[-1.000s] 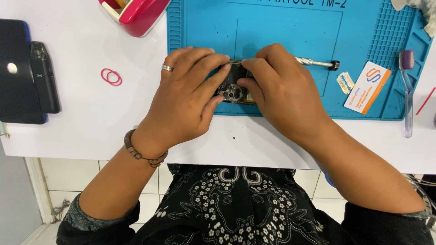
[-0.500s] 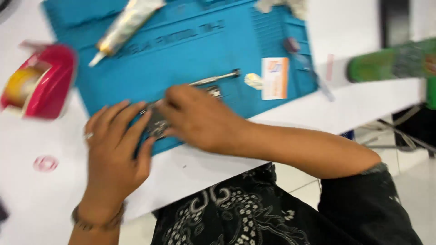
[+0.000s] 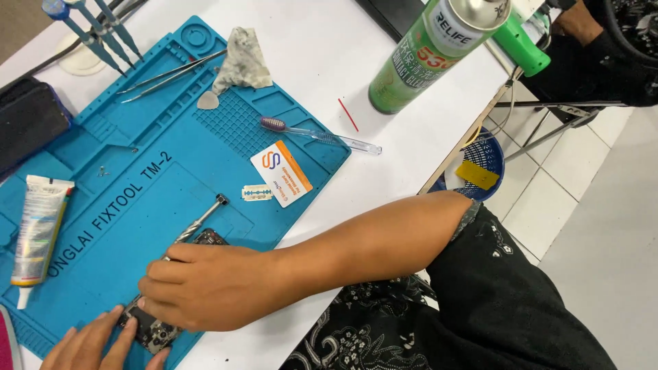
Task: The person disassembles a smartphone on a blue anti-static mat, using a screwdriver to remove screws and a plastic pry tool to separate the back cover. They lift the battery and internal components, then reassemble the device by placing the back cover and securing it with screws.
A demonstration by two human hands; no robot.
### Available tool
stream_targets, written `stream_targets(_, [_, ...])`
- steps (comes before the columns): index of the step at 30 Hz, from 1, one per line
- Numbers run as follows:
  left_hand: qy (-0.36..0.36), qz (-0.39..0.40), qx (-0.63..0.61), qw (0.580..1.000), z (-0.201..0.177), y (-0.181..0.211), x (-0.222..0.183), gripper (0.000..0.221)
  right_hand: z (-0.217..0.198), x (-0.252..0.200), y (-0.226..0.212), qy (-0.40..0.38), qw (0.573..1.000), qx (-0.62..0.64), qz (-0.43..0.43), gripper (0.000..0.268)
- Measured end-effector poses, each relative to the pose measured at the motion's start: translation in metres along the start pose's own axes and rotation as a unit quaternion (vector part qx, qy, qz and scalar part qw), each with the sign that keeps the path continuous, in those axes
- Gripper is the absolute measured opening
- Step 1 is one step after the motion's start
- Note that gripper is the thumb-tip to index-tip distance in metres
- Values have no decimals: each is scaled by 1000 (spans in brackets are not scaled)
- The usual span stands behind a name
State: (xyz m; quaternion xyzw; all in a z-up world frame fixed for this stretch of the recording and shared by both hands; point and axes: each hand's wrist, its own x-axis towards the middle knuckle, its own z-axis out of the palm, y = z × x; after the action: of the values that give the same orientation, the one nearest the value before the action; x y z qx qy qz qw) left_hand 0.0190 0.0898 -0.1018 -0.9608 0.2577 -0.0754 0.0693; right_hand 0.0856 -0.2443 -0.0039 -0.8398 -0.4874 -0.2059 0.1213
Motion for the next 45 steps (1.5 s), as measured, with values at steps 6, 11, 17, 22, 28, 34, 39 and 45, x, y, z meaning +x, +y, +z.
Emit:
stream_targets(6, [-30, 23, -9, 999, -48, 14, 40, 71, -7, 3, 8, 52, 997, 51, -10, 17])
stream_targets(11, [7, -33, -72, 997, -22, 12, 23, 72, -3, 3, 7, 54, 993, 106, -12, 10])
stream_targets(17, [-25, -44, -82, 995, -9, 6, 3, 71, -8, 5, 8, 60, 989, 137, -8, 13])
stream_targets(22, [-72, -2, -19, 997, 63, -24, -33, 51, -4, 5, 8, 40, 991, 122, -21, 20])
stream_targets(28, [-57, -38, -41, 997, 119, -34, -49, 26, 0, 2, 8, 58, 985, 160, -35, 14])
stream_targets(34, [-49, -86, -56, 994, 127, -19, -41, 23, -4, 4, 3, 53, 986, 154, -34, 15])
stream_targets(39, [-30, -127, -76, 989, 122, 6, -12, 21, -7, 3, 7, 43, 984, 170, -38, 16])
stream_targets(45, [-33, -185, -97, 977, 93, 17, -13, 18, -3, -1, 13, -16, 972, 233, -30, 28])
